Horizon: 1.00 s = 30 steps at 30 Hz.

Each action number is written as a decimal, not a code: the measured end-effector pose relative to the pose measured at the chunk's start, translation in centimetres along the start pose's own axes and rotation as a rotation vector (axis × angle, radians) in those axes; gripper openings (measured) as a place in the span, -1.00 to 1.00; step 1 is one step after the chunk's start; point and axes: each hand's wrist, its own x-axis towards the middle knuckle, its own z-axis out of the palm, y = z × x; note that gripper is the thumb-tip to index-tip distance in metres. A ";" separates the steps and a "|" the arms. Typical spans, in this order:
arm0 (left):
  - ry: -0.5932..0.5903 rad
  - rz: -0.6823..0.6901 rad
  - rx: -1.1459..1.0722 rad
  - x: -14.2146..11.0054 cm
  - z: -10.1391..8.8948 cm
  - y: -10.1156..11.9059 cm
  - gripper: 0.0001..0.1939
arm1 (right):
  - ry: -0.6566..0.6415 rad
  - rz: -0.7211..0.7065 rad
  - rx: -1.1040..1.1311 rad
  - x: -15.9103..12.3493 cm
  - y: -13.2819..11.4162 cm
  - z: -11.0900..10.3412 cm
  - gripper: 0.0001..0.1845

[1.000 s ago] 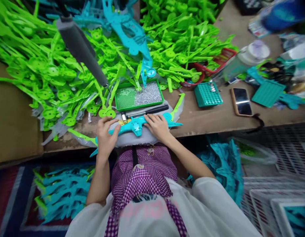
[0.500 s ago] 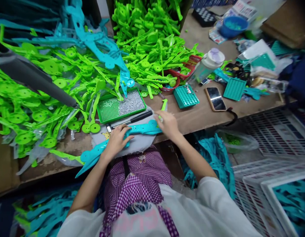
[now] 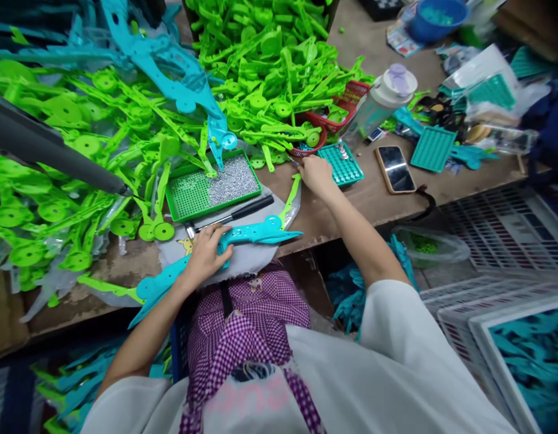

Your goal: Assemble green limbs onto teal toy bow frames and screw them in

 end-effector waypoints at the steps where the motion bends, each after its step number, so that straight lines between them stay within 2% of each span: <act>1: -0.005 -0.014 0.013 0.0 0.0 0.1 -0.58 | 0.037 -0.010 0.013 -0.6 0.4 0.0 -0.67; 6: -0.041 -0.052 0.065 0.1 0.0 0.3 -0.51 | 0.194 -0.083 0.202 -5.6 1.1 -0.5 -0.59; 8: -0.046 -0.060 0.085 0.2 0.2 0.3 -0.50 | 0.199 -0.026 0.324 -7.6 1.2 -0.3 -0.56; 10: -0.020 -0.057 0.094 0.1 0.4 0.3 -0.51 | 0.150 0.084 0.474 -8.8 1.4 0.4 -0.50; 13: 0.098 -0.019 0.110 -0.2 0.6 0.5 -0.54 | 0.064 0.242 0.740 -8.9 1.6 1.5 -0.39; 15: 0.212 0.029 0.145 -0.7 0.6 0.8 -0.57 | 0.046 0.294 0.947 -8.5 1.5 1.8 -0.36; 20: 0.472 0.196 0.253 -1.9 0.2 1.1 -0.48 | 0.087 0.192 1.453 -8.0 0.3 0.3 -0.47; 24: 0.598 0.300 0.363 -1.9 -0.1 1.3 -0.38 | 0.173 0.128 1.627 -8.1 -0.7 -1.4 -0.50; 30: 0.671 0.323 0.448 -2.2 0.3 1.8 -0.39 | 0.185 0.125 1.756 -8.6 -1.1 -2.2 -0.55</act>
